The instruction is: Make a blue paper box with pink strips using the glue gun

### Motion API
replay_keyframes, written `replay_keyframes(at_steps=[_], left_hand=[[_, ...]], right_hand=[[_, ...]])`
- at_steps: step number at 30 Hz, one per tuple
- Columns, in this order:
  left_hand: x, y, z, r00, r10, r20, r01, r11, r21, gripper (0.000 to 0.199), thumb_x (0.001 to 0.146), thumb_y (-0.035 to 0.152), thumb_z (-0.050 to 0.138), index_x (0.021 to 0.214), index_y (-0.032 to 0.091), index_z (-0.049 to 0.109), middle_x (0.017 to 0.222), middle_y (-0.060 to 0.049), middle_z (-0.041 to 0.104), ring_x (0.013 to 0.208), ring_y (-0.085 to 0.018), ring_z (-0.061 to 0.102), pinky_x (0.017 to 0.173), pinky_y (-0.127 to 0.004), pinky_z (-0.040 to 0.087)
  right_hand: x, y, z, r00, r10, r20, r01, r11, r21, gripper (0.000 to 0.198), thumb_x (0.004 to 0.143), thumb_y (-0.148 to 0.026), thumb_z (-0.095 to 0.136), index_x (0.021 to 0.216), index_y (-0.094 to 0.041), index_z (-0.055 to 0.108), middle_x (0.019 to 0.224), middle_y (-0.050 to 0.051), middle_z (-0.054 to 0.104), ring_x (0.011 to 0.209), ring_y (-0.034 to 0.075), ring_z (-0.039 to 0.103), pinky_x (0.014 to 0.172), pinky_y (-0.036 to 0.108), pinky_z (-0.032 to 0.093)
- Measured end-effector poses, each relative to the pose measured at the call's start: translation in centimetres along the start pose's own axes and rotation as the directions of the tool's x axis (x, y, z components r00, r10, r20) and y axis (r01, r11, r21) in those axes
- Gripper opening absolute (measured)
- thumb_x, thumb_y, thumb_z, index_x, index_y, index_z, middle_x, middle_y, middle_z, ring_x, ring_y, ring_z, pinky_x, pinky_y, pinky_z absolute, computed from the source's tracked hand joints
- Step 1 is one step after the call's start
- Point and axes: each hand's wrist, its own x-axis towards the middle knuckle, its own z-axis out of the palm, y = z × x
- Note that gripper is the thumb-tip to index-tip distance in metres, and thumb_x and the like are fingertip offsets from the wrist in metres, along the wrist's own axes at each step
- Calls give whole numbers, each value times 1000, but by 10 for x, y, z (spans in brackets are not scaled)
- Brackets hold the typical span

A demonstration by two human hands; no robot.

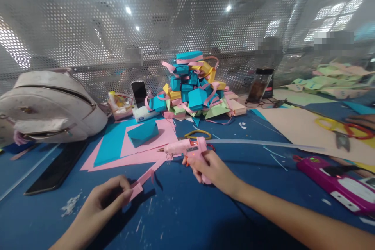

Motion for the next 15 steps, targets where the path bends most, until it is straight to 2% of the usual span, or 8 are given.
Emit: replay_keyframes(at_steps=[6, 10, 15], left_hand=[[-1, 3, -1, 1000, 5, -8, -4, 1000, 28, 32, 95, 45, 49, 76, 21, 57, 76, -2, 59, 76, -18, 50, 65, -28, 33], [-1, 3, -1, 1000, 16, 2, -16, 1000, 24, 32, 95, 45, 49, 76, 21, 58, 77, -2, 60, 76, -18, 49, 66, -28, 33], [0, -1, 0, 1000, -1, -5, 1, 1000, 8, 32, 94, 45, 50, 76, 20, 59, 76, -2, 59, 75, -18, 49, 65, -28, 32]], right_hand=[[1, -3, -36, 996, 12, -88, -36, 962, -271, 49, 90, -58, 56, 64, -16, 57, 59, 2, 55, 55, 12, 50, 54, 26, 42], [-15, -6, -52, 988, 145, -56, -155, 913, -377, 39, 87, -55, 59, 84, -17, 66, 72, 5, 62, 55, 14, 51, 50, 26, 41], [-32, -10, -63, 977, 204, -68, -205, 788, -580, 42, 84, -56, 56, 93, -18, 72, 84, 9, 70, 74, 24, 64, 65, 31, 50]])
